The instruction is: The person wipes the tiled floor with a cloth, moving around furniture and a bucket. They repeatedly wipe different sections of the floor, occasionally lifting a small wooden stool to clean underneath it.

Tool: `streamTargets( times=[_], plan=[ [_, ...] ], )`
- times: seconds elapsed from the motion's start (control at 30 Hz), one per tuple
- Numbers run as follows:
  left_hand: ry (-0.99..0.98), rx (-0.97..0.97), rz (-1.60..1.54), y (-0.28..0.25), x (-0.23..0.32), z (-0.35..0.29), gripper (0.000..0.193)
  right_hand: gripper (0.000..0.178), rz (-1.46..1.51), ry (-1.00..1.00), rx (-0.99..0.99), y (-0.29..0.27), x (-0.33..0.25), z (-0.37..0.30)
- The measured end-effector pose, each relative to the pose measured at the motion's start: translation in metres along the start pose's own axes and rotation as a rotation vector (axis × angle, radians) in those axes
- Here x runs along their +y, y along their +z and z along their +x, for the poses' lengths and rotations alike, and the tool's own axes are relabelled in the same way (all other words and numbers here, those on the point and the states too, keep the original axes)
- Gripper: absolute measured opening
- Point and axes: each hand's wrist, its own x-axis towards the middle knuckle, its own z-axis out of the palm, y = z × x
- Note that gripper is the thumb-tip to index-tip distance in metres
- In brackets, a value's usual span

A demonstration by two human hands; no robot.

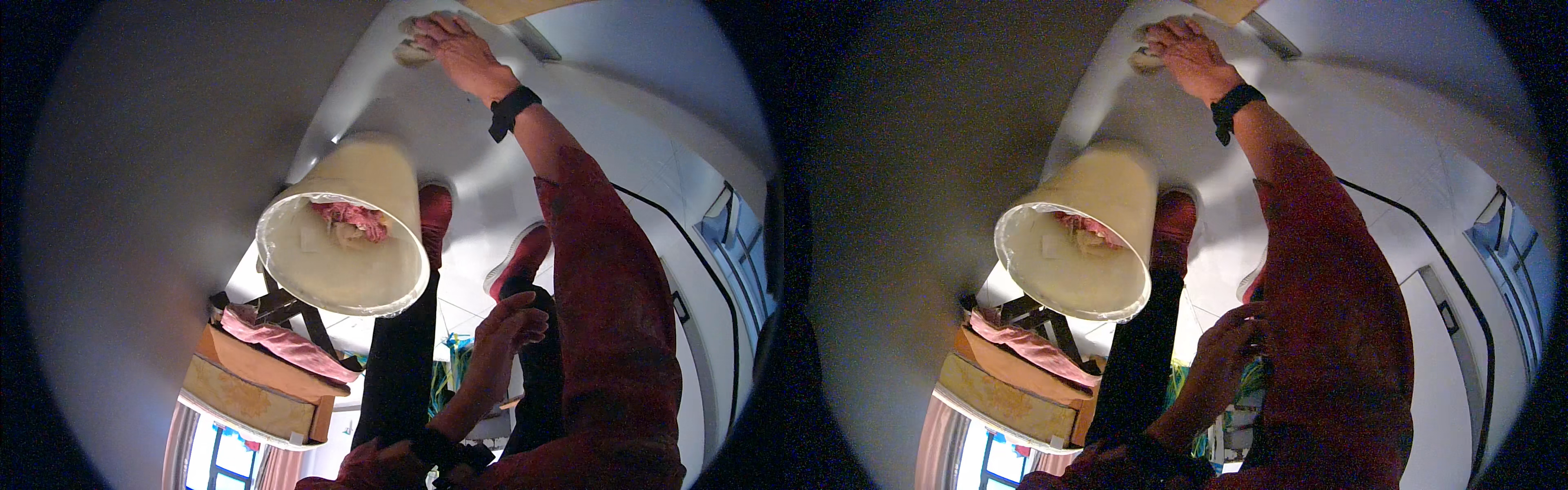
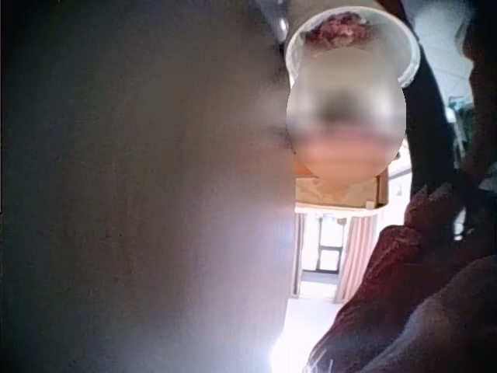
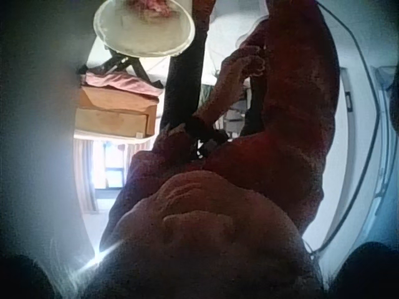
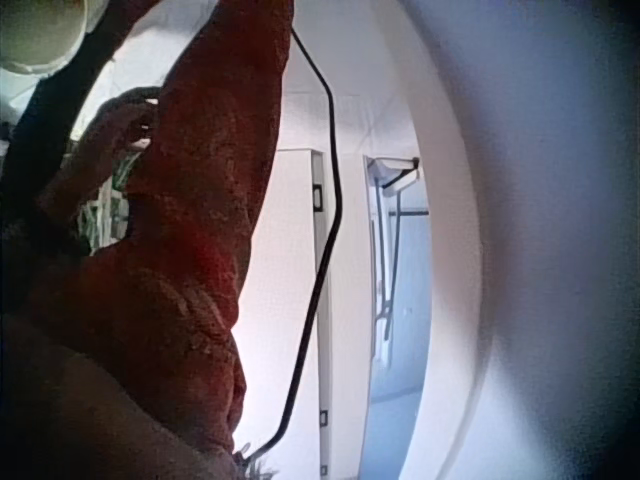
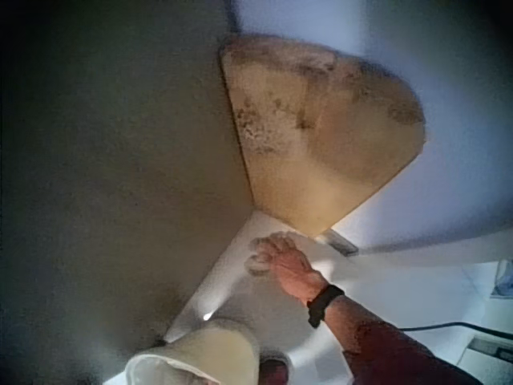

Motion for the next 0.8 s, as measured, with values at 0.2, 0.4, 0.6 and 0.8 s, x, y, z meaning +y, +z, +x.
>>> streamTargets(
  times=[0.2,0.4,0.6,0.8],
  plan=[
    [-0.013,0.02,0.119,0.0,-0.006,0.0,0.033,0.029,0.064,-0.118,0.063,0.0,0.002,-0.065],
    [-0.043,0.024,0.156,-0.003,-0.013,0.003,0.034,0.042,0.214,-0.039,-0.013,0.004,0.007,-0.148],
    [-0.047,0.052,0.201,-0.009,-0.021,0.002,0.034,0.054,0.121,0.235,-0.043,0.0,0.029,-0.239],
    [-0.075,0.041,0.213,-0.011,-0.021,0.004,0.034,0.071,0.218,0.652,-0.124,0.027,-0.022,-0.27]
  ],
)
